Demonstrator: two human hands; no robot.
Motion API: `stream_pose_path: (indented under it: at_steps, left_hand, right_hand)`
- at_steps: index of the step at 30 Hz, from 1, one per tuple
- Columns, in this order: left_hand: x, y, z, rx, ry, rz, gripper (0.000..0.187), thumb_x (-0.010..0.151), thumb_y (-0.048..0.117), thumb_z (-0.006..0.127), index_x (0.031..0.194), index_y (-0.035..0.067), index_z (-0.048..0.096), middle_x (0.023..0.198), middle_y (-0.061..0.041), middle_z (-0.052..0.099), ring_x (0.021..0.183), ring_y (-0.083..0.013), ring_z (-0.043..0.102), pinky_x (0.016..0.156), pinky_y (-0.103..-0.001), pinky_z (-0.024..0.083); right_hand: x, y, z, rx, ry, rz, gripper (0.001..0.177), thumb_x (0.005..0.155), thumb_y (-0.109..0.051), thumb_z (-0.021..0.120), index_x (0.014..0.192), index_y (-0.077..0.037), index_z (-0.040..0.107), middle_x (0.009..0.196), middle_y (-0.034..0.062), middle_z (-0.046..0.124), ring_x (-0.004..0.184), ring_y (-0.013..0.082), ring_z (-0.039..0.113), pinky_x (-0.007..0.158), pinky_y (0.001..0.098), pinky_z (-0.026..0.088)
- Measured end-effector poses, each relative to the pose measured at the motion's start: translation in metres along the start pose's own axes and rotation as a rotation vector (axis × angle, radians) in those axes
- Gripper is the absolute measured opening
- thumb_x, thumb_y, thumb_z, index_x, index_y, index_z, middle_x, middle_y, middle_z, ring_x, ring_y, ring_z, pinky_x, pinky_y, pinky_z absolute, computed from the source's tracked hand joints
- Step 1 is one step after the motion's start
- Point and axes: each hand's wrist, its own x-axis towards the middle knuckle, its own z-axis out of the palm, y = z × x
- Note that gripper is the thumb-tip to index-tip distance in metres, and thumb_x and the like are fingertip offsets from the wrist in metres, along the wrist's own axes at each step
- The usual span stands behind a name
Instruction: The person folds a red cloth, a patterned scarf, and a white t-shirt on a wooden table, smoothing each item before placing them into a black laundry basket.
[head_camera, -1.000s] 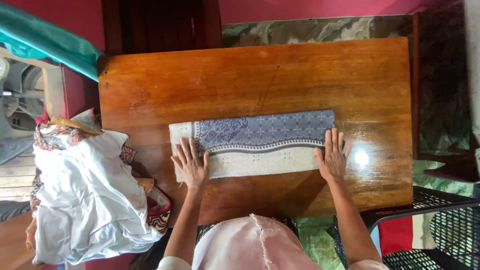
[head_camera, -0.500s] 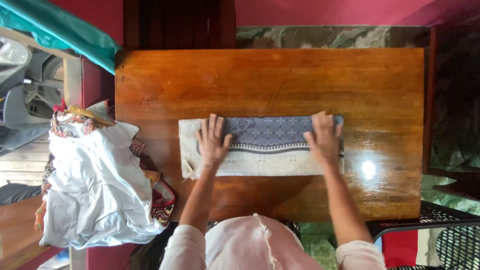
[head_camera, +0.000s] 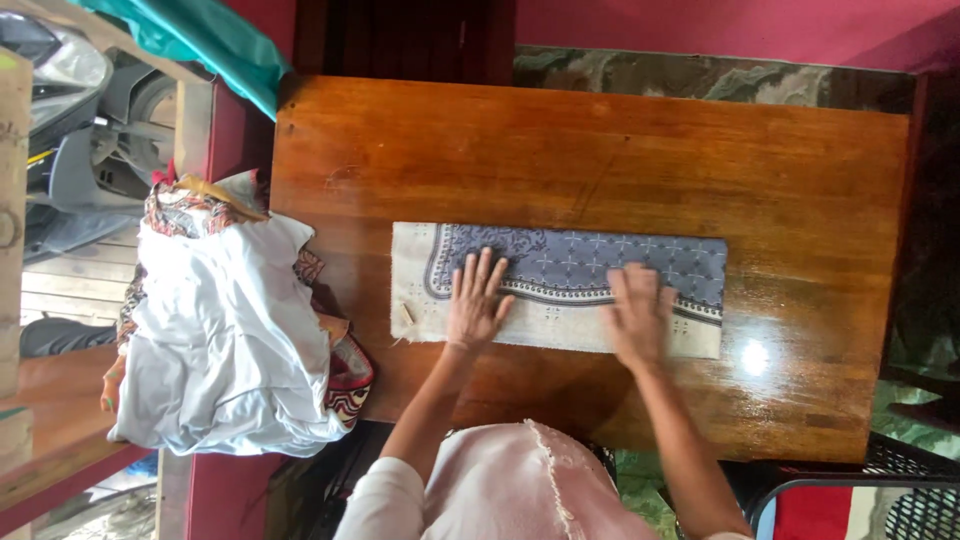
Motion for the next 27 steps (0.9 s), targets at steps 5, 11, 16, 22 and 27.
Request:
stream_pose_path:
  at_steps: [5, 11, 16, 22, 27]
  left_hand:
    - [-0.013, -0.030, -0.045, 0.084, -0.166, -0.156, 0.073, 0.102, 0.064, 0.012, 0.166, 0.027, 0.016, 0.174, -0.007, 0.006, 0.159, -0.0299, 0.007, 0.126, -0.047, 0.009]
    - [-0.044, -0.049, -0.044, 0.077, -0.114, -0.211, 0.075, 0.104, 0.059, 0.027, 0.167, 0.021, 0.013, 0.173, -0.014, 0.007, 0.158, -0.0341, 0.009, 0.125, -0.052, 0.012]
    - [-0.054, -0.061, -0.036, 0.097, -0.085, -0.135, 0.076, 0.104, 0.060, 0.025, 0.167, 0.021, 0.011, 0.173, -0.015, 0.006, 0.158, -0.0349, 0.009, 0.124, -0.051, 0.013]
    - [-0.042, -0.070, -0.035, 0.117, -0.064, -0.085, 0.078, 0.102, 0.060, 0.031, 0.166, 0.018, 0.016, 0.172, -0.018, 0.011, 0.157, -0.0377, 0.012, 0.124, -0.052, 0.017]
    - [0.001, -0.091, -0.036, 0.107, -0.032, 0.021, 0.078, 0.101, 0.061, 0.032, 0.166, 0.019, 0.019, 0.171, -0.017, 0.015, 0.157, -0.0378, 0.016, 0.124, -0.053, 0.021]
  right_hand:
    - [-0.035, 0.050, -0.053, 0.017, -0.007, 0.373, 0.074, 0.103, -0.066, 0.023, 0.165, -0.025, 0.022, 0.172, 0.0103, 0.015, 0.156, 0.0370, 0.015, 0.119, 0.0676, 0.001]
    - [-0.043, 0.038, -0.046, -0.018, 0.062, 0.468, 0.072, 0.106, -0.049, 0.035, 0.168, -0.020, 0.011, 0.172, 0.0168, 0.009, 0.156, 0.0426, 0.015, 0.119, 0.0708, 0.004]
    - [-0.057, 0.055, -0.057, -0.003, -0.012, 0.428, 0.071, 0.106, -0.061, 0.023, 0.166, -0.023, 0.022, 0.174, 0.0113, 0.013, 0.158, 0.0367, 0.010, 0.120, 0.0679, 0.001]
    - [-0.059, 0.059, -0.057, -0.101, 0.219, 0.584, 0.070, 0.095, -0.043, 0.069, 0.155, -0.016, 0.045, 0.142, 0.0211, 0.048, 0.126, 0.0466, 0.052, 0.102, 0.0617, 0.042]
    - [-0.092, 0.088, -0.010, -0.075, 0.343, 0.736, 0.079, 0.077, -0.042, 0.088, 0.141, -0.009, 0.058, 0.116, 0.0196, 0.059, 0.104, 0.0434, 0.066, 0.089, 0.0535, 0.055]
